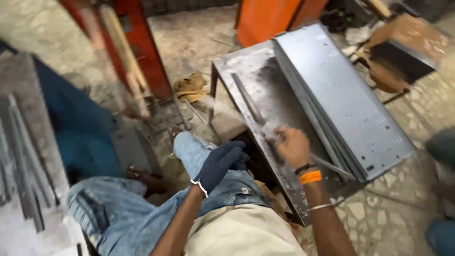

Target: Spot welding metal support strips onto a larger metal sheet to assemble industrial components.

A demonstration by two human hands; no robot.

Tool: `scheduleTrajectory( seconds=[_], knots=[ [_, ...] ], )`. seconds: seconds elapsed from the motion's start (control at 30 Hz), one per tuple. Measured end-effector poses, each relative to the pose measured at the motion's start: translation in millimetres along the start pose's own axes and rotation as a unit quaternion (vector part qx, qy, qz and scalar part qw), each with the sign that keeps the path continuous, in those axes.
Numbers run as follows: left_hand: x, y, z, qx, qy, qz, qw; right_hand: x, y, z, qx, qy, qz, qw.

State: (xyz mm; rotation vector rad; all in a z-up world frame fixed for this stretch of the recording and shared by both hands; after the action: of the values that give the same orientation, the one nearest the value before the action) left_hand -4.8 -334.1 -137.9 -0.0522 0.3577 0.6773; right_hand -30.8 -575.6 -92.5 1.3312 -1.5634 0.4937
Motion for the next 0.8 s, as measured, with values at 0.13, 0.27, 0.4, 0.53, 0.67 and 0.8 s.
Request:
scheduleTrajectory(
  seconds=[0.13,0.27,0.4,0.53,0.67,0.8],
  knots=[
    [-9,-20,-4,0.039,0.0,-0.042,0.998,25,-50,91,0.041,0.063,0.214,0.974],
    [-10,-25,-10,0.043,-0.013,-0.036,0.998,47,-77,121,-0.047,0.131,0.262,0.955],
    [-8,-26,-16,0.045,0.015,-0.038,0.998,31,-112,153,-0.113,0.153,0.237,0.953],
    [-5,-32,-15,0.091,-0.019,-0.005,0.996,29,-146,179,-0.122,0.129,0.257,0.95],
    [-7,-29,-21,0.073,-0.045,-0.02,0.996,47,-148,192,-0.171,0.091,0.217,0.957],
    [-8,-33,-29,0.079,-0.013,-0.014,0.997,84,-145,175,-0.189,0.023,0.148,0.971]
  ],
)
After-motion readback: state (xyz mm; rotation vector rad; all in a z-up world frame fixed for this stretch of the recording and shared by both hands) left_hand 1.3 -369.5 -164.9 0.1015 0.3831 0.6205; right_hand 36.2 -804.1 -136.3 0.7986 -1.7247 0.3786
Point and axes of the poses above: each hand's wrist, its own y-axis away from the middle knuckle, its own x-axis out of the back of the hand, z = x × y, the point moved 3 cm from there along -y, towards the middle knuckle, and after that the axes turned 11 degrees about -z, right-handed, at the moved point
